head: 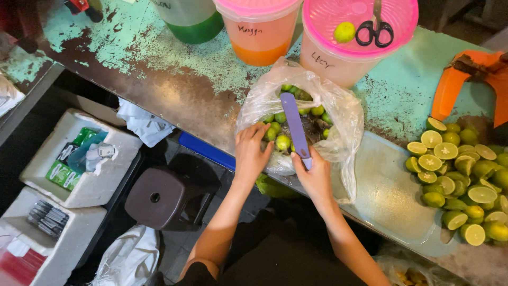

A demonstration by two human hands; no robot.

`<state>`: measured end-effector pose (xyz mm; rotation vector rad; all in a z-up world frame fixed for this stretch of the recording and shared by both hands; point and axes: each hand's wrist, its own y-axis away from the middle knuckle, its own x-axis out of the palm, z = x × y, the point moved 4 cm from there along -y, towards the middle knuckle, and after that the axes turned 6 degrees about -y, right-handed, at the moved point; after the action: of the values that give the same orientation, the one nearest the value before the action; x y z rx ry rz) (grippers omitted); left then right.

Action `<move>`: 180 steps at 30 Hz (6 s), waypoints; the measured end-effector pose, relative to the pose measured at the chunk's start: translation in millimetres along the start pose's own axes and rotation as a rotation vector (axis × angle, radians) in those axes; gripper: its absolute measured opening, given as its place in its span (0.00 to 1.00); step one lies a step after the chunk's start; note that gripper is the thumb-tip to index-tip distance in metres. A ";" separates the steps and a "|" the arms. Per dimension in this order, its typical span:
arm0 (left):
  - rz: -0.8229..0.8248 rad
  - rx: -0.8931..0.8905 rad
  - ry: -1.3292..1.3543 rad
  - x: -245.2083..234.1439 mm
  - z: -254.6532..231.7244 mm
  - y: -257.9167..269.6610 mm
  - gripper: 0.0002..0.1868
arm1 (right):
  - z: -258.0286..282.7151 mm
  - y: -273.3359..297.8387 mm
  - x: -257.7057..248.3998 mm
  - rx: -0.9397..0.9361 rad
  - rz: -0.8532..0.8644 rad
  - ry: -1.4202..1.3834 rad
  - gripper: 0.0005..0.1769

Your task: The person cuts limes in half on a cutting board using a small knife, picking them one by one from a plastic bag and placing the cut pieces into a large pile on the counter.

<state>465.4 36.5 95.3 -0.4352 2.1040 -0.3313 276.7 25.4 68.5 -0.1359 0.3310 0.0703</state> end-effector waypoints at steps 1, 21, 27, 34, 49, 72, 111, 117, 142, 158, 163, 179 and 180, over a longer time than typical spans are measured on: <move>0.001 -0.020 0.005 -0.1 1.9 -3.4 0.27 | -1.5 -0.2 0.2 -0.001 0.004 0.011 0.12; 0.542 0.226 0.808 175.4 -180.8 34.1 0.26 | -100.2 102.5 -174.0 0.418 -0.629 -0.319 0.13; 0.497 0.391 0.706 193.9 -177.0 41.4 0.24 | -116.0 123.2 -166.6 0.551 -0.607 -0.296 0.16; 0.373 0.241 0.775 191.7 -181.0 39.4 0.13 | -114.7 120.6 -165.5 0.444 -0.542 0.061 0.18; 0.250 0.021 0.749 186.9 -186.9 44.0 0.08 | -90.3 116.7 -161.3 0.507 -0.468 0.283 0.18; 0.296 -0.009 0.702 196.3 -182.3 40.5 0.07 | -94.6 76.9 -171.3 0.543 -0.347 0.348 0.22; 0.245 0.008 0.659 191.5 -184.7 35.4 0.07 | -93.9 59.1 -162.0 0.577 -0.378 0.411 0.18; 0.270 0.017 0.574 193.2 -187.2 35.6 0.08 | -101.9 89.6 -151.5 0.606 -0.404 0.447 0.16; 0.304 0.060 0.658 189.0 -184.6 35.3 0.08 | -140.0 73.0 -158.9 0.630 -0.359 0.517 0.21; 0.284 0.310 0.559 177.5 -199.9 40.1 0.17 | -123.5 124.6 -185.5 0.695 -0.483 -0.434 0.19; 0.421 0.615 0.302 193.7 -230.3 45.2 0.29 | -129.0 153.5 -214.9 0.622 -0.661 -0.588 0.18; 0.410 0.681 0.567 264.7 -300.4 24.1 0.12 | -155.4 165.8 -233.2 0.506 -0.780 -0.623 0.18; 0.409 0.679 0.569 275.4 -310.2 21.7 0.12 | -153.0 164.3 -235.0 0.485 -0.782 -0.623 0.18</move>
<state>60.5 -41.6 45.1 0.5427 2.3684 -0.9632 -8.7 154.8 -17.6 0.2440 -0.3463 -0.7275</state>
